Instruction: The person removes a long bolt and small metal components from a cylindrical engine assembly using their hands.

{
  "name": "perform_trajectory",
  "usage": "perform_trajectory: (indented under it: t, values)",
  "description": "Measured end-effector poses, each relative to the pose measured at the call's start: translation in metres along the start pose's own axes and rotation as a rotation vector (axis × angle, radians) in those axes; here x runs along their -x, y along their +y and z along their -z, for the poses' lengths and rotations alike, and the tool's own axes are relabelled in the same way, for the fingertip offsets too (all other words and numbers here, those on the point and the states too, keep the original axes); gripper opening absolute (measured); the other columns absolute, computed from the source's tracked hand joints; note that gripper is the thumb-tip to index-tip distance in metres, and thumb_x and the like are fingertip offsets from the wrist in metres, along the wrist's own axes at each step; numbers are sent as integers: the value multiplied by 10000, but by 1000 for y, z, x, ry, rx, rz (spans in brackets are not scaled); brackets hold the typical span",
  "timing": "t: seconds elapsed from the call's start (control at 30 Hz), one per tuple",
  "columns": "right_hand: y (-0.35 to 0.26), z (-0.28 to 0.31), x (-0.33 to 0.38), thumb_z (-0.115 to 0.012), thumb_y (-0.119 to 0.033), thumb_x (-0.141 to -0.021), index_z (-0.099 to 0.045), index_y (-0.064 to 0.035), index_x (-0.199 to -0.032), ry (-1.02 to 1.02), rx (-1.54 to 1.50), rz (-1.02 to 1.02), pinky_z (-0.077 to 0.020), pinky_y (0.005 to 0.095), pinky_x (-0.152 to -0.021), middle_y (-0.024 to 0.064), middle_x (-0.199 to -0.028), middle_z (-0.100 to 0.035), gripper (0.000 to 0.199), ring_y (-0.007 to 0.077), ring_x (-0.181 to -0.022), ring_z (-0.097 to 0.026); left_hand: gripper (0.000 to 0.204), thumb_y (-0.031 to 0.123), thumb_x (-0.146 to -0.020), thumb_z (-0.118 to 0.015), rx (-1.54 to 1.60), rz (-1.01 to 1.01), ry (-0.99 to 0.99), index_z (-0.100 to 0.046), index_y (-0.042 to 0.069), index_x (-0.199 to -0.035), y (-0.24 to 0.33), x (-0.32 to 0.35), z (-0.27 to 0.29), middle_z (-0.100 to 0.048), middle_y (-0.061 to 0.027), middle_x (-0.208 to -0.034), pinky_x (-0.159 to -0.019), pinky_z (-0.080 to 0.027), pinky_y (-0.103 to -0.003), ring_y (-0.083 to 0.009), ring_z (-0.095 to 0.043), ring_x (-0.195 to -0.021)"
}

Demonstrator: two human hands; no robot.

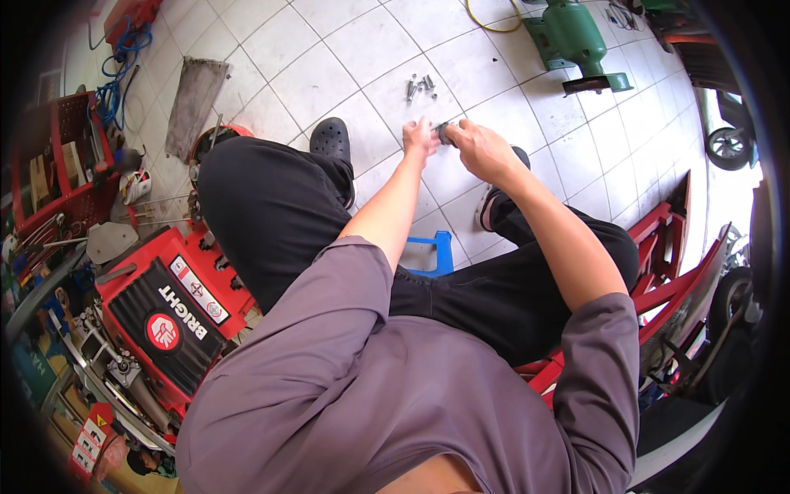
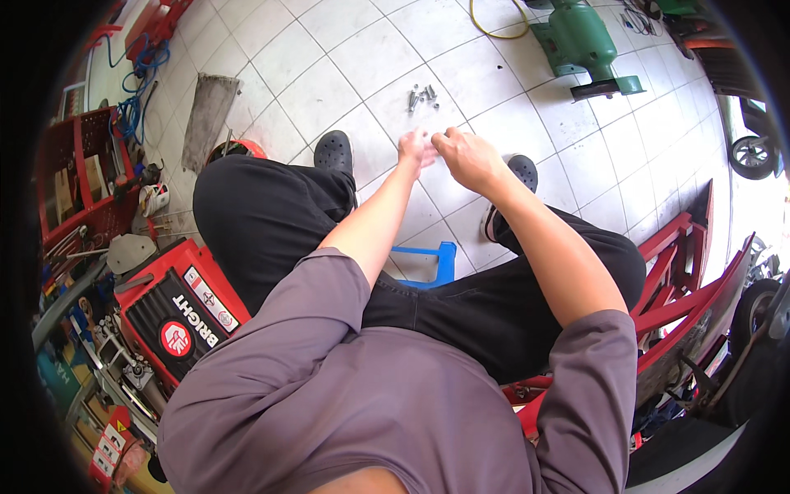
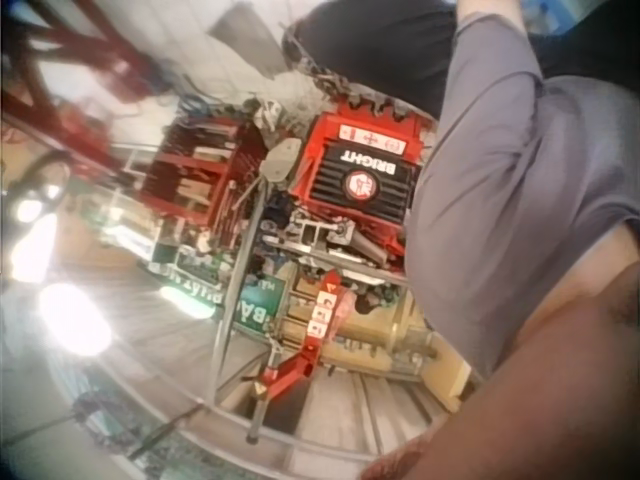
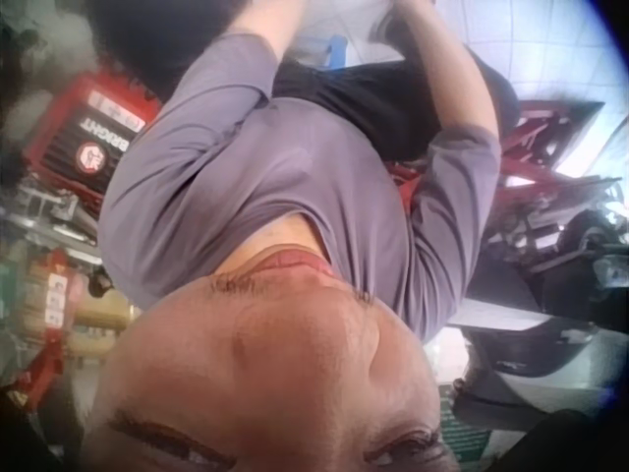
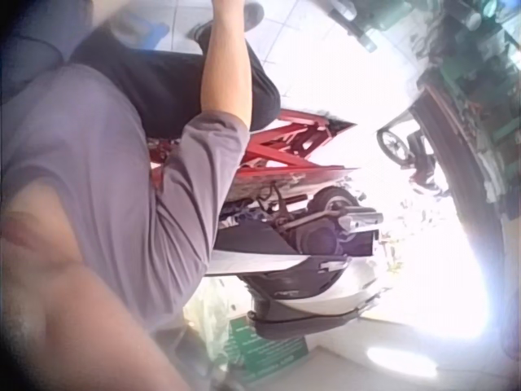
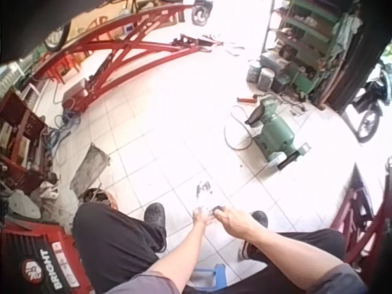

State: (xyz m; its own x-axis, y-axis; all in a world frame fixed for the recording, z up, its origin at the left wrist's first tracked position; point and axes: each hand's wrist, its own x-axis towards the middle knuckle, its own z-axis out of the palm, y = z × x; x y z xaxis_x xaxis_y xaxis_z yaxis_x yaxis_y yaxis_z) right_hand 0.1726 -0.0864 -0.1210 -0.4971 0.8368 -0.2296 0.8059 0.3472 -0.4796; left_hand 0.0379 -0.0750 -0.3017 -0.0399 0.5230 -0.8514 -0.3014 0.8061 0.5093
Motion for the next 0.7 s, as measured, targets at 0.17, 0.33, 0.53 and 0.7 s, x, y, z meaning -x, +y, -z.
perform_trajectory:
  t: [0.17,0.33,0.53,0.7]
  values:
    - [-10,10,-6,-524,7,-832,-569,-26,-991,35,15,45,-531,451,-711,187,-910,-614,168,372,-820,-651,364,224,-930,-497,197,-405,109,-532,23,-1233,27,10,-5,-661,-152,-1003,-748,-534,-356,-254,-676,-840]
    - [-10,21,-16,-523,3,-831,-575,-42,-979,92,11,-3,-519,465,-722,180,-903,-606,163,381,-826,-640,308,185,-891,-510,-369,-406,344,-648,58,-1134,3,-3,19,-689,-150,-1047,-852,-514,-353,-243,-674,-968]
    - [2,34,-17,-516,-13,-834,-596,-57,-987,134,80,-129,-519,456,-746,179,-914,-622,178,372,-839,-640,274,207,-900,-519,-514,-363,360,-690,78,-1070,-8,-5,23,-715,-135,-1002,-841,-518,-360,-250,-680,-952]
    - [17,44,-10,-622,-129,-868,-590,-44,-980,77,116,-239,-503,465,-764,184,-914,-664,144,383,-884,-635,273,244,-965,-488,-382,-409,293,-696,70,-994,11,10,8,-711,-140,-867,-759,-513,-403,-275,-683,-857]
